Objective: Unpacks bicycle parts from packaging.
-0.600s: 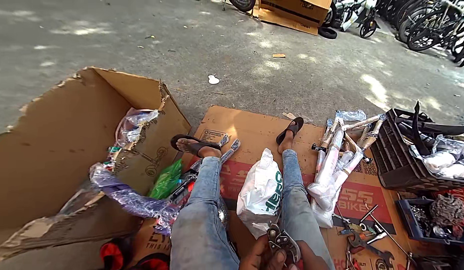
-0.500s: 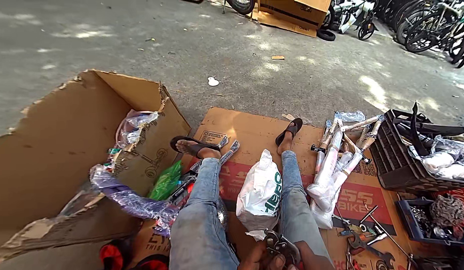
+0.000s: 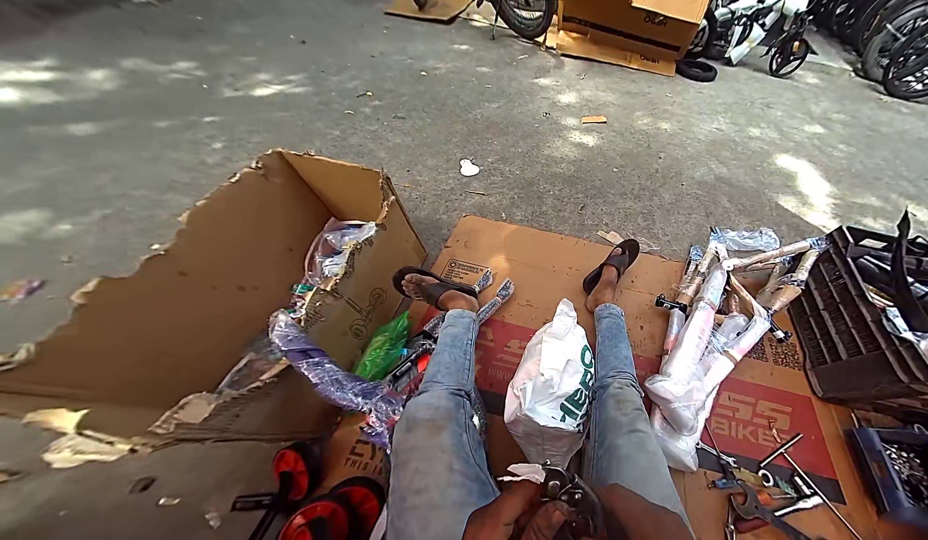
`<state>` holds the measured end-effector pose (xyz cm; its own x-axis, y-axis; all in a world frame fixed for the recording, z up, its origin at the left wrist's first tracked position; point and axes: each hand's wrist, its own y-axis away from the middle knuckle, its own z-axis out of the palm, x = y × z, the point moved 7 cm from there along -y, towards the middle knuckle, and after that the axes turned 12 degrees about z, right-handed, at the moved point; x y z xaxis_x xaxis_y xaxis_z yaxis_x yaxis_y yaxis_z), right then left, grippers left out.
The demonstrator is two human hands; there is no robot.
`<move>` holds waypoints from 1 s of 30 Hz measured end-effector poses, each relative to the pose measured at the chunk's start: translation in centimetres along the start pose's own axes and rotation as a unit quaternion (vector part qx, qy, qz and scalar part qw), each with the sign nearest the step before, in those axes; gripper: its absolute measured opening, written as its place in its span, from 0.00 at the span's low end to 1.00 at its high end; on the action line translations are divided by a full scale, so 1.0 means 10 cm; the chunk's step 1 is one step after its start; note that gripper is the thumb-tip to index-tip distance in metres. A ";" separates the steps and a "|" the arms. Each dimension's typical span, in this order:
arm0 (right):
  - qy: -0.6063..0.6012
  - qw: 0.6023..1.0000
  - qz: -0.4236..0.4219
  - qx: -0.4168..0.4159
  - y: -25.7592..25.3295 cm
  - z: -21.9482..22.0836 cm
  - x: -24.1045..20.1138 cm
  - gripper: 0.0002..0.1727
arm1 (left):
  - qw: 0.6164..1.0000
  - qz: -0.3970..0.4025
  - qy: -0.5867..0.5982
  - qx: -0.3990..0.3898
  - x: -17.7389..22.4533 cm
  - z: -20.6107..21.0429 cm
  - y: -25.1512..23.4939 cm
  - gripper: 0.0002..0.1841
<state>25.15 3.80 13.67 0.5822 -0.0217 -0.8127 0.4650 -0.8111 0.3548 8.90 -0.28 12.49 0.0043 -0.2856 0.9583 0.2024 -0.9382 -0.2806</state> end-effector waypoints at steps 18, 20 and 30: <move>0.031 0.990 0.014 -0.139 0.01 -0.18 0.11 0.16 | 0.970 -0.045 -0.100 -0.215 0.09 -0.14 -0.08 0.14; 0.031 0.987 0.013 -0.159 0.01 -0.16 0.16 0.16 | 0.972 -0.073 -0.044 -0.218 0.10 -0.16 -0.10 0.15; 0.002 0.991 0.000 -0.134 -0.05 -0.09 0.09 0.15 | 0.995 -0.053 0.066 -0.053 0.01 -0.12 -0.18 0.10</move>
<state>26.06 4.73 13.19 0.5851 -0.0191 -0.8107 0.6248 -0.6267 0.4657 7.39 1.14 13.00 -0.1408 -0.2003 0.9696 0.0901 -0.9778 -0.1889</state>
